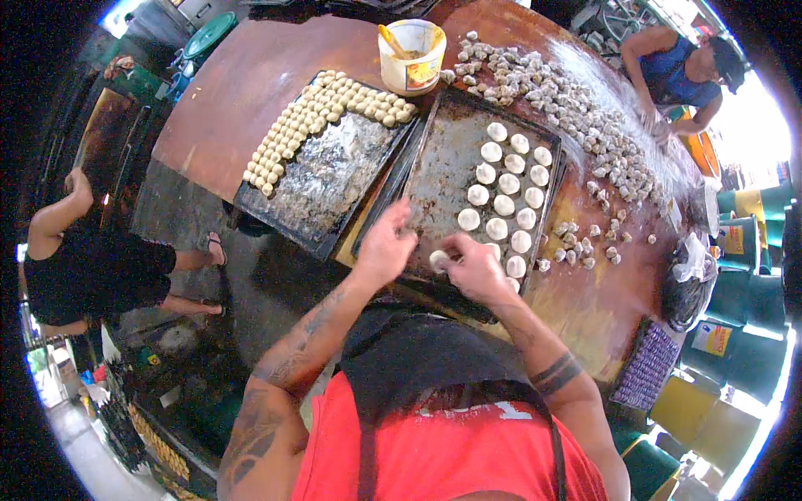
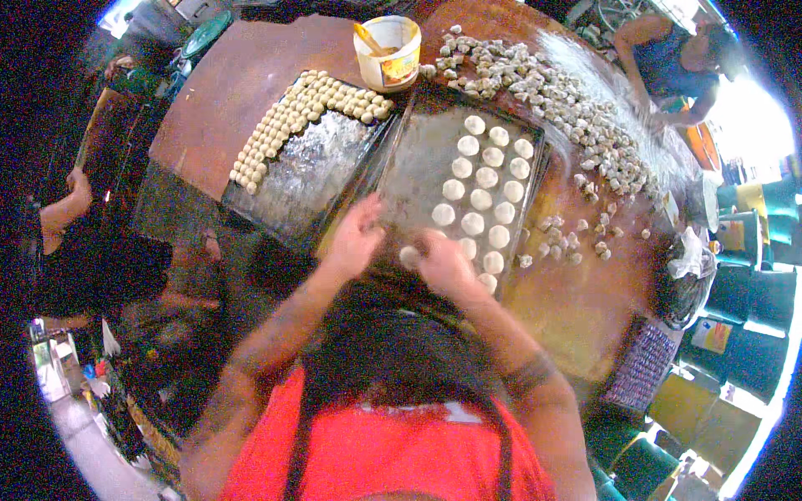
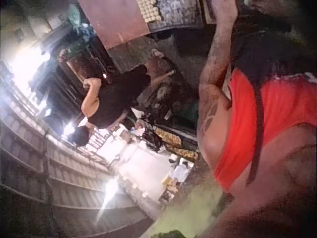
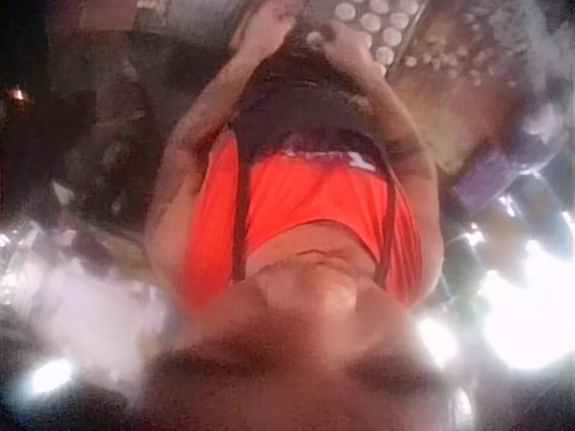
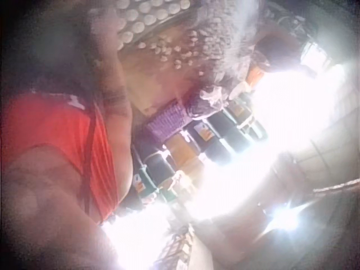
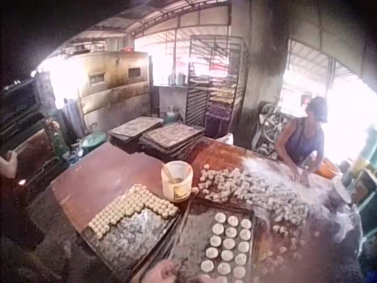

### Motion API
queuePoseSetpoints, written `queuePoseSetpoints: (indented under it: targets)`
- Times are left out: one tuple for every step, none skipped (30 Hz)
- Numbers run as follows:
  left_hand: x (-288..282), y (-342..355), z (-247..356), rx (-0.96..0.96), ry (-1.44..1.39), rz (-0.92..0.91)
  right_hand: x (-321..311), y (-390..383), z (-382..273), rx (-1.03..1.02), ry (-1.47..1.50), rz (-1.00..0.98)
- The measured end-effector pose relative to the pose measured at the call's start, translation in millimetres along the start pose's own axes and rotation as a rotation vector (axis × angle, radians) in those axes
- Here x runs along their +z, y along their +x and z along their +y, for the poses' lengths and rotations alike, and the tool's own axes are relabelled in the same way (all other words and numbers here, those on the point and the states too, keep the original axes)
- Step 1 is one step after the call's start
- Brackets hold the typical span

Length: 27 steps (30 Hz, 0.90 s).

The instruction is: The person shapes dough balls around filling portions by hand, arranges them in rows on a baking tray, sets the loaded tray aside, and places more formed dough balls onto another tray.

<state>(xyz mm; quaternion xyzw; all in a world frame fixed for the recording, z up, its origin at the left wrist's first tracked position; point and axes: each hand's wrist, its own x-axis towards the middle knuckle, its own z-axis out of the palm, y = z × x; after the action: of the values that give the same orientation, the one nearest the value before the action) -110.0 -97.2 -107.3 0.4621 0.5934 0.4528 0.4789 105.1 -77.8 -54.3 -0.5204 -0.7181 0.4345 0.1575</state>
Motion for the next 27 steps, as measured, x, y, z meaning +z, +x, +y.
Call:
queuePoseSetpoints:
  targets:
    - [-8, 4, 30, -0.073, 0.071, 0.039, 1, 2, -12, -0.002, -0.311, -0.129]
    - [-12, 10, 28, -0.082, 0.038, 0.042, 10, 1, 1, -0.103, -0.434, -0.113]
    - [-19, 13, 27, -0.088, 0.010, 0.067, 16, 3, 2, -0.225, -0.555, -0.105]
    - [-29, 14, 23, -0.093, 0.014, 0.074, 17, -2, 5, -0.230, -0.550, -0.111]
    - [-39, 15, 19, -0.096, 0.002, 0.063, 15, -9, 7, -0.287, -0.501, -0.082]
    - [-48, 14, 14, -0.102, -0.007, 0.051, 14, -16, 6, -0.342, -0.445, -0.054]
    - [-53, 16, 12, -0.105, 0.001, 0.051, 14, -19, 14, -0.342, -0.437, -0.054]
    - [-57, 20, 11, -0.139, -0.037, 0.038, 15, -20, 25, -0.546, -0.479, -0.145]
    - [-64, 24, 8, -0.171, -0.073, 0.032, 14, -17, 22, -0.757, -0.518, -0.236]
    - [-69, 31, 1, -0.132, -0.154, 0.046, 11, -13, 19, -0.757, -0.529, -0.211]
    - [-81, 37, -2, -0.130, -0.144, 0.049, 2, -6, 18, -0.762, -0.521, -0.205]
    - [-90, 44, 0, -0.121, -0.007, 0.072, -15, 0, 26, -0.631, -0.421, -0.105]
    - [-106, 49, 4, -0.114, 0.136, 0.109, -30, 7, 33, -0.511, -0.312, -0.014]
    - [-121, 58, 12, -0.074, 0.358, 0.176, -49, 9, 37, -0.319, -0.244, 0.184]
    - [-139, 67, 19, -0.031, 0.580, 0.241, -68, 11, 46, -0.123, -0.171, 0.377]
    - [-162, 80, 14, -0.010, 0.673, 0.324, -84, 9, 64, -0.009, -0.283, 0.495]
    - [-187, 94, 2, 0.013, 0.765, 0.413, -99, 7, 90, 0.104, -0.393, 0.611]
    - [-202, 116, -9, 0.143, 0.911, 0.469, -110, -4, 145, 0.131, -0.511, 0.646]
    - [-210, 135, -20, 0.232, 0.999, 0.561, -107, -12, 188, 0.158, -0.625, 0.674]
    - [-216, 143, -26, 0.248, 1.065, 0.585, -96, -17, 193, 0.153, -0.621, 0.676]
    - [-219, 151, -31, 0.266, 1.124, 0.605, -89, -26, 195, 0.157, -0.557, 0.560]
    - [-228, 156, -38, 0.271, 1.123, 0.611, -86, -30, 193, 0.158, -0.490, 0.444]
    - [-239, 159, -42, 0.245, 1.215, 0.568, -86, -28, 192, 0.151, -0.490, 0.450]
    - [-235, 164, -41, 0.224, 1.295, 0.505, -87, -34, 192, 0.197, -0.507, 0.444]
    - [-229, 168, -39, 0.238, 1.284, 0.495, -88, -40, 191, 0.243, -0.522, 0.438]
    - [-225, 172, -34, 0.056, 1.180, 0.489, -91, -42, 191, 0.245, -0.549, 0.511]
    - [-219, 177, -24, -0.118, 1.074, 0.482, -95, -42, 186, 0.250, -0.553, 0.529]
